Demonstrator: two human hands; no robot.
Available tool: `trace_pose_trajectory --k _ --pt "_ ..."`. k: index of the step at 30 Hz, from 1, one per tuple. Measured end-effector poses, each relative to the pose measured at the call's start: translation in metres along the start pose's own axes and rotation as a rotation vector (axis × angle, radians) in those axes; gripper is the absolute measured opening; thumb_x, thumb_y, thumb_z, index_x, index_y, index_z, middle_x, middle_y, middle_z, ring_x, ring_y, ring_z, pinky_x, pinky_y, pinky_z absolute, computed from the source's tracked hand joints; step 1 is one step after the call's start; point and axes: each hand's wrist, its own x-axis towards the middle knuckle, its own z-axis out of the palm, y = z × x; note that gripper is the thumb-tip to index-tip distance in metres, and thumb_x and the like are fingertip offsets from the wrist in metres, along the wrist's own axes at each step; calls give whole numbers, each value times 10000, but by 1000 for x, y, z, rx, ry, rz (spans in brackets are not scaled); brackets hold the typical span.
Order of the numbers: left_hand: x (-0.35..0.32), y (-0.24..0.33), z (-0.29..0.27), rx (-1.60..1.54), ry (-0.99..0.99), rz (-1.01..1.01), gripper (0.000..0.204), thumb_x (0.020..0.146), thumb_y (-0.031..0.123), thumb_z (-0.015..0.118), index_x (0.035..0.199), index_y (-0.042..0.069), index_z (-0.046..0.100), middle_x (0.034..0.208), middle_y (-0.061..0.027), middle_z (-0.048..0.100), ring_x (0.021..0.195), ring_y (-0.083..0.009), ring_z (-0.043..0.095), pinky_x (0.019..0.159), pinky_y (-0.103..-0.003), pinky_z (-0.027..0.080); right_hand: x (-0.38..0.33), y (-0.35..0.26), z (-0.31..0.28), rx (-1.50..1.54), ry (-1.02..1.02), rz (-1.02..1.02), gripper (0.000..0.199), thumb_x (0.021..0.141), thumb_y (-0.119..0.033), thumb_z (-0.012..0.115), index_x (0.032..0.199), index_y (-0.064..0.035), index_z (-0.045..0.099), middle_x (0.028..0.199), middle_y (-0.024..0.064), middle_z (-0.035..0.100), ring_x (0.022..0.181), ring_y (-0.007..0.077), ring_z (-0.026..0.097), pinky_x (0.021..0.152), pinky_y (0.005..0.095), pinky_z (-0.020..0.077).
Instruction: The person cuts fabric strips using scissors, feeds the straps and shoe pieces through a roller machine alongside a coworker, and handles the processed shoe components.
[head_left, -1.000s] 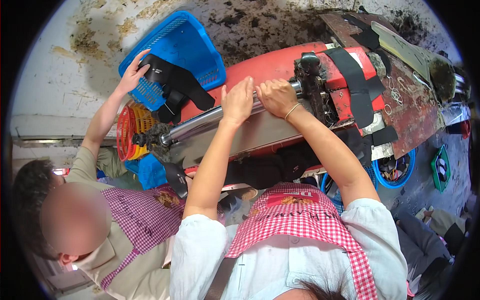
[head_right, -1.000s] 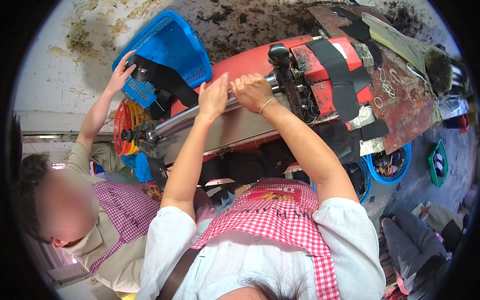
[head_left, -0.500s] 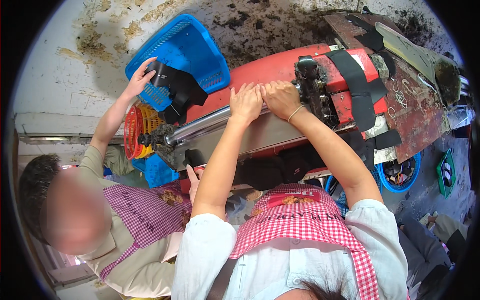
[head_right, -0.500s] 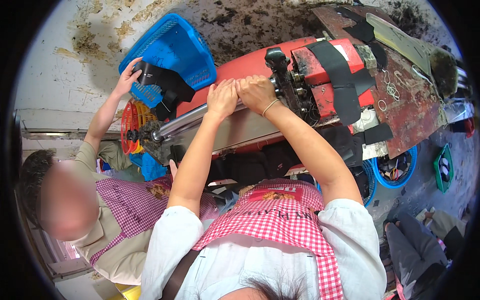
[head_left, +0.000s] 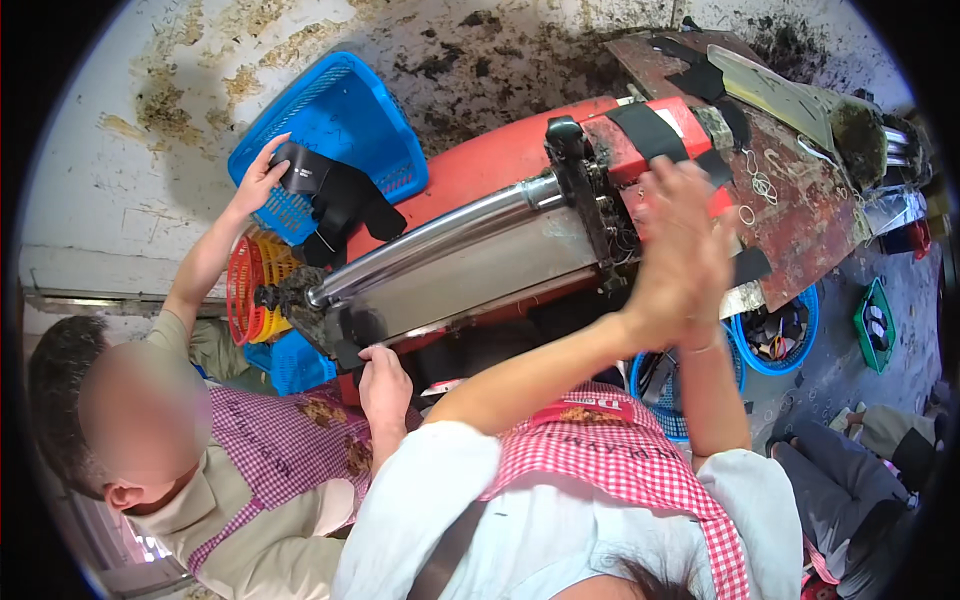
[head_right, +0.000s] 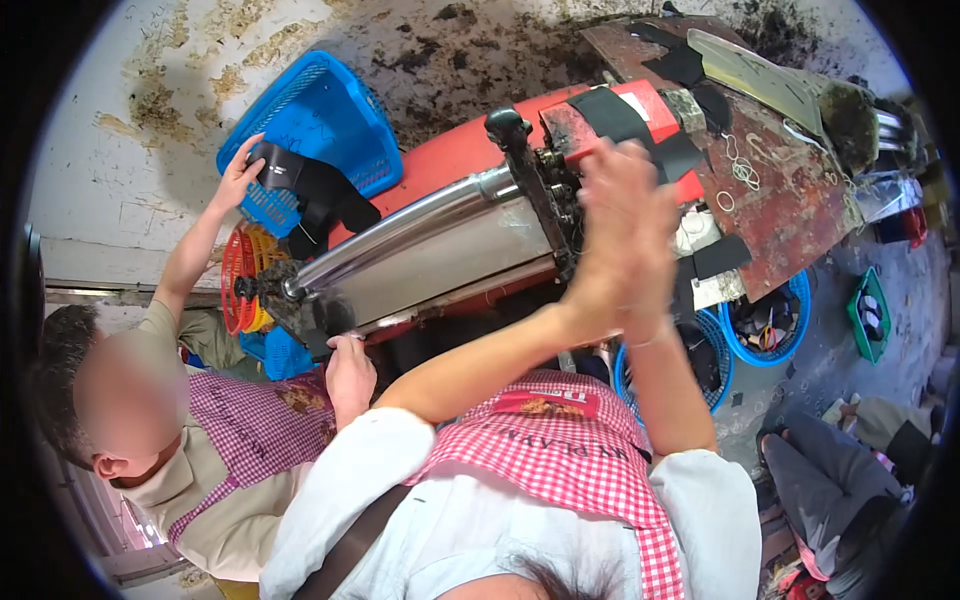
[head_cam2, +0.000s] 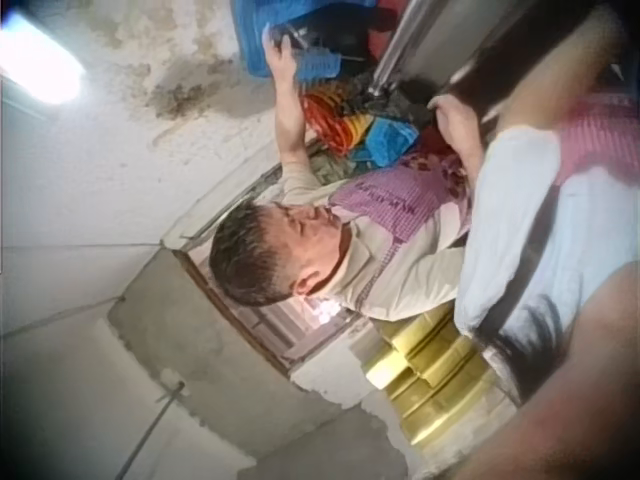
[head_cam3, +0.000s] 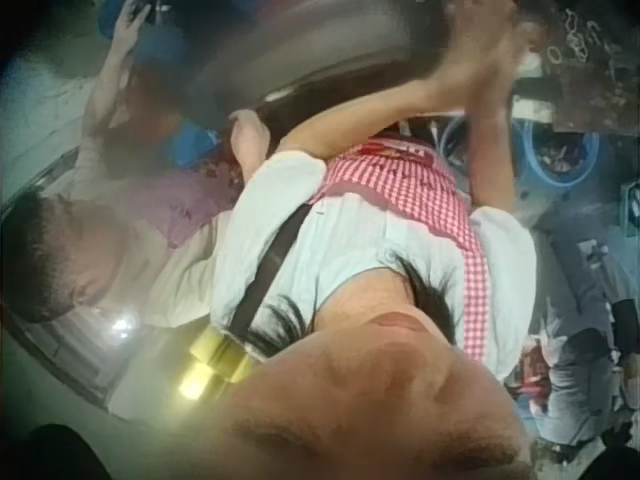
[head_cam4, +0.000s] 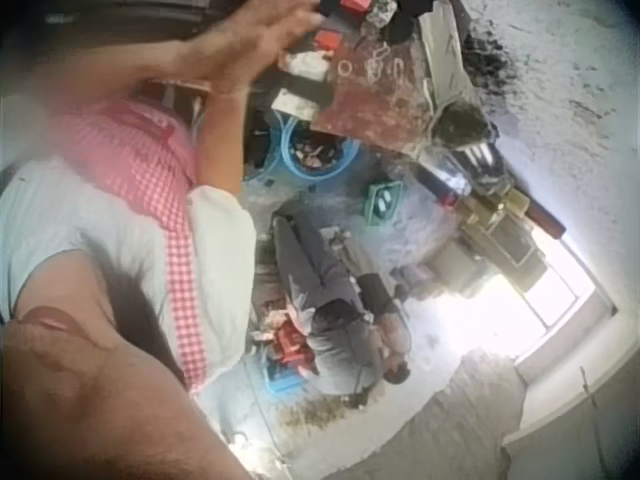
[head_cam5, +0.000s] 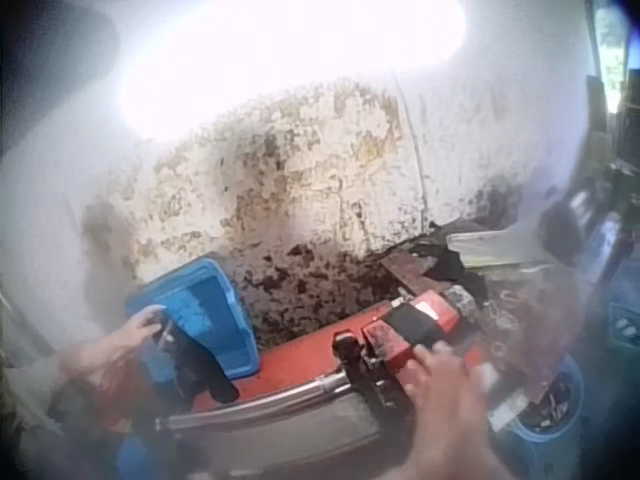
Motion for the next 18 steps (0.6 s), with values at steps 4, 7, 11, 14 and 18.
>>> trace_pose_trajectory --k 4,7,11,14,18 --pt "8 30 52 -581 -331 -89 550 928 341 248 1377 48 125 1441 -149 57 1335 -270 47 1069 -357 57 -28 -2 -28 -217 187 -96 581 926 -426 203 1394 -102 83 1447 92 101 1325 201 131 1070 360 89" --pt "4 20 109 -928 -349 -291 568 928 349 259 1379 40 105 1439 -154 64 1335 -277 53 1065 -350 75 -68 5 -31 -681 396 -261 553 937 -351 234 1397 -102 54 1455 88 56 1334 181 83 1071 375 74" --pt "-76 37 126 -521 861 -1012 468 889 321 312 1261 53 222 1316 -154 184 1227 -276 174 980 -363 163 -68 -25 -105 -453 317 -269 555 942 -319 207 1378 -12 50 1453 104 22 1334 226 22 1077 372 26" --pt "-100 46 144 -670 732 -1275 396 861 300 353 1173 62 309 1223 -153 274 1145 -275 265 916 -374 229 -81 -7 -105 -532 436 -209 525 933 -270 226 1372 -6 108 1448 102 86 1335 225 63 1080 359 32" --pt "-101 31 120 -913 -688 -979 307 822 272 406 1056 74 426 1100 -153 394 1036 -274 386 830 -387 317 -110 22 -88 -1105 232 -225 542 907 -295 259 1353 7 194 1419 136 191 1317 241 158 1074 342 83"
